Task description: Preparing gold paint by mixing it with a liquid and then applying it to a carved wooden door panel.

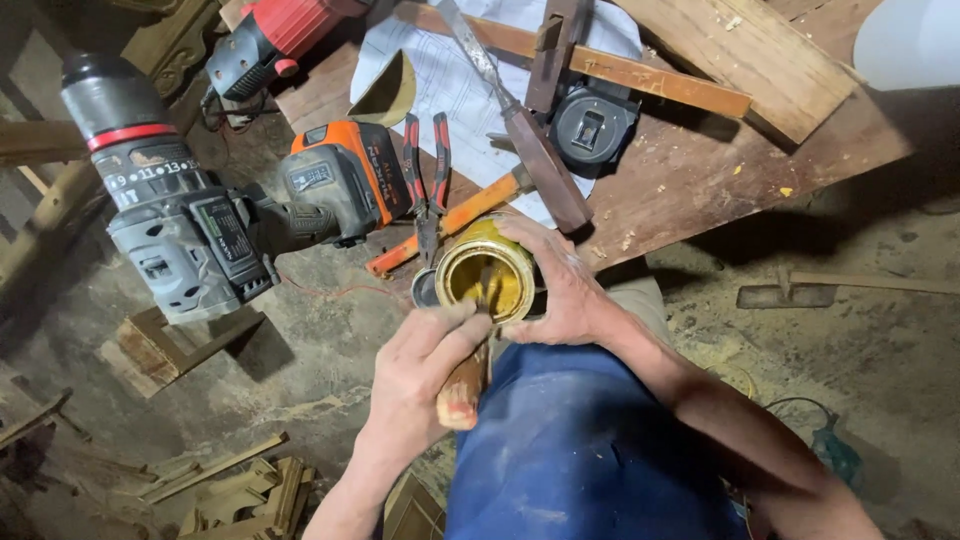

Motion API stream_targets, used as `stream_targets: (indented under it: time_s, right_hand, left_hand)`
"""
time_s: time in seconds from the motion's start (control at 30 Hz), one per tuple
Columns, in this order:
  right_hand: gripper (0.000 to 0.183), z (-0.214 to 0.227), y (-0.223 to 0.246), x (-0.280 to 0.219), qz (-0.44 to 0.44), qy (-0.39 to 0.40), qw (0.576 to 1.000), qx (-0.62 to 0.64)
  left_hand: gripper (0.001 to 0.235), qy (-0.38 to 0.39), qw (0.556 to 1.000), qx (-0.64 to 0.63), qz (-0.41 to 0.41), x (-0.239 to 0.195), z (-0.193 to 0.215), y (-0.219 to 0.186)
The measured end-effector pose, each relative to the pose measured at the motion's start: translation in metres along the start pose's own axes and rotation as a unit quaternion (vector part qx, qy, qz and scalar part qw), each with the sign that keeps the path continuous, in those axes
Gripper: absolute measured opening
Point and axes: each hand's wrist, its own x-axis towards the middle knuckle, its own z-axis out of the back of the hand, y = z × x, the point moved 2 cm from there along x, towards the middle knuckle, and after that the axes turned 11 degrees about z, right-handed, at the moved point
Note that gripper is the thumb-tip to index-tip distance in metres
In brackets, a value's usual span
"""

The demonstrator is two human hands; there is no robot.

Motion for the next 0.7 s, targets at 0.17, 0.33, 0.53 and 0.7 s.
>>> stream_targets:
  time_s: [0.17, 0.33, 0.53, 0.7]
  right_hand:
    - [0.114, 0.0, 0.001, -0.002, -0.001, 0.004, 1.0, -0.009]
    - [0.115, 0.0, -0.001, -0.003, -0.001, 0.005, 1.0, -0.004]
    - [0.116, -0.001, -0.004, 0.0, 0.019, 0.006, 1.0, -0.004]
    - [0.116, -0.001, -0.003, 0.0, 0.014, 0.01, 1.0, -0.002]
  left_hand:
    - [0.021, -0.042, 0.994, 0.099, -0.035, 0.007, -0.014, 0.006]
    - [0.05, -0.017, 0.999, 0.025, -0.012, 0.002, -0.005, -0.003]
    - [0.025, -0.031, 0.999, -0.006, -0.031, 0.016, -0.001, 0.002]
    - [0.021, -0.007, 0.997, -0.072, -0.011, 0.017, 0.018, -0.01]
